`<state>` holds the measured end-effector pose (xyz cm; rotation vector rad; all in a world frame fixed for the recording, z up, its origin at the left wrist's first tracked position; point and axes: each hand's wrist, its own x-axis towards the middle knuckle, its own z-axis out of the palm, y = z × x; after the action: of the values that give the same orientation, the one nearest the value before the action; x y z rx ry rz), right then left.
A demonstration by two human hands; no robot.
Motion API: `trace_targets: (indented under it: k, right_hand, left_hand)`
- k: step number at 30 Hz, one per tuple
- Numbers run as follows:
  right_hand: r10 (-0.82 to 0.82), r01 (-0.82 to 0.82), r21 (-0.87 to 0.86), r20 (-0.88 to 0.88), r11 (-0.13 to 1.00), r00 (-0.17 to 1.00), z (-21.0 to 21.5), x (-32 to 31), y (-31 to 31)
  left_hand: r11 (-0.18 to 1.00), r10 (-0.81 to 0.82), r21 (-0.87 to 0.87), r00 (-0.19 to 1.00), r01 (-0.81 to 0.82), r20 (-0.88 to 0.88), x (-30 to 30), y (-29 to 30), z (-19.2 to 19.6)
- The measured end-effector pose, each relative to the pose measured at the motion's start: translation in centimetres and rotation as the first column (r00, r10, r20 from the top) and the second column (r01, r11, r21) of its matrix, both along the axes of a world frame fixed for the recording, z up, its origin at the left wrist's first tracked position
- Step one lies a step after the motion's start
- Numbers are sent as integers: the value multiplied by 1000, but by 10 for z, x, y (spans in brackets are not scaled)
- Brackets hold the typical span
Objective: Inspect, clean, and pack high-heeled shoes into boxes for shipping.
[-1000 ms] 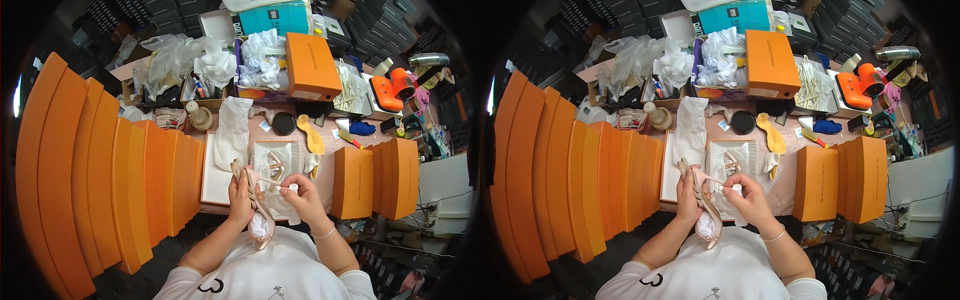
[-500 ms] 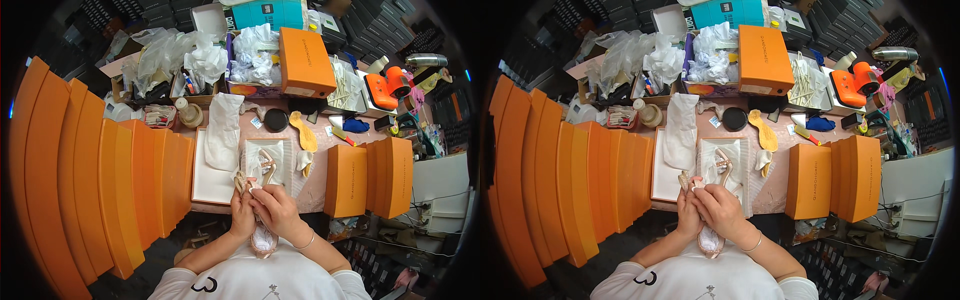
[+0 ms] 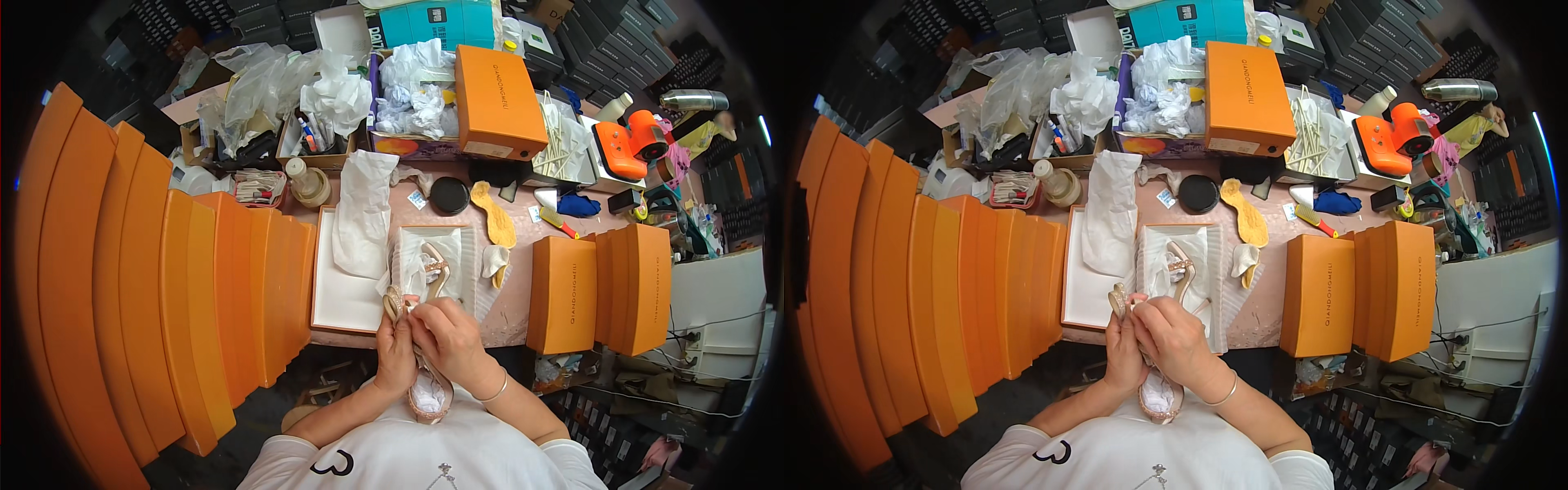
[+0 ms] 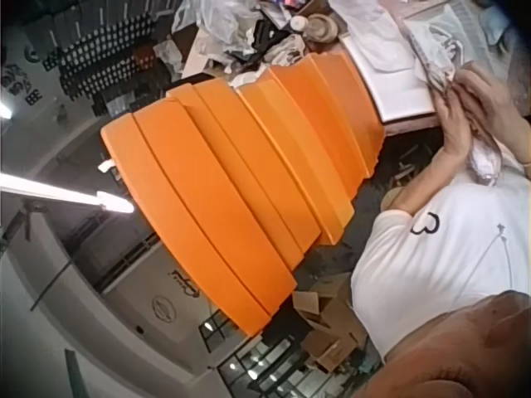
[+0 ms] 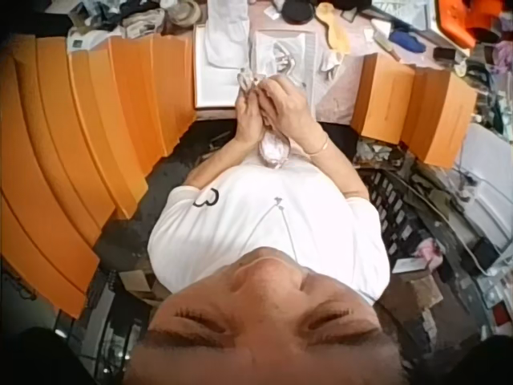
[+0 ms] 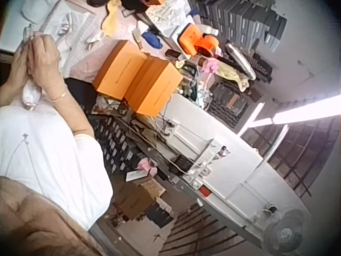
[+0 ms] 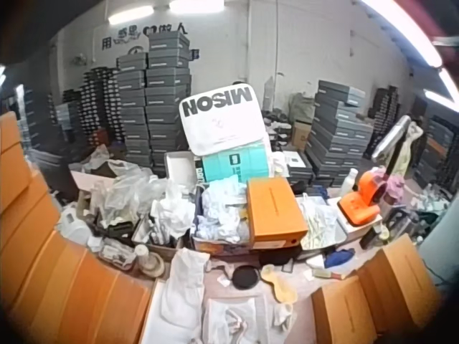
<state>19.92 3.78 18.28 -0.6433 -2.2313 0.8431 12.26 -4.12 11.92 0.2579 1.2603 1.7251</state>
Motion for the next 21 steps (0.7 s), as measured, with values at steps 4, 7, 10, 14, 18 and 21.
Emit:
trace_targets:
  k: [4,7,10,14,18,21]
  right_hand:
    - [92,-91,-13,54,996,994,-5,13,-14]
    - [43,-43,-2,32,999,999,-2,3,-4]
    - [34,-34,-9,34,999,999,3,-1,2]
    - [50,-48,-33,61,998,997,-2,12,-8]
    - [14,-14,8,28,1000,1000,3,8,8]
    - [-23,21,-31,-71,999,997,9,4,8]
  left_hand:
    - [1000,-24,10,997,23,80,-6,-4,4]
    - [1000,7,5,1000,-7,11,-2,-1,2]
    - [1000,3,-4,1000,-3,2,-2,1,5]
    - [1000,-8,-5,999,8,51,-7,-3,9]
    - [1000,-15,1,1000,15,-22,-5,-2,12]
    - [1000,-27,-3,998,27,-53,-5,-2,14]
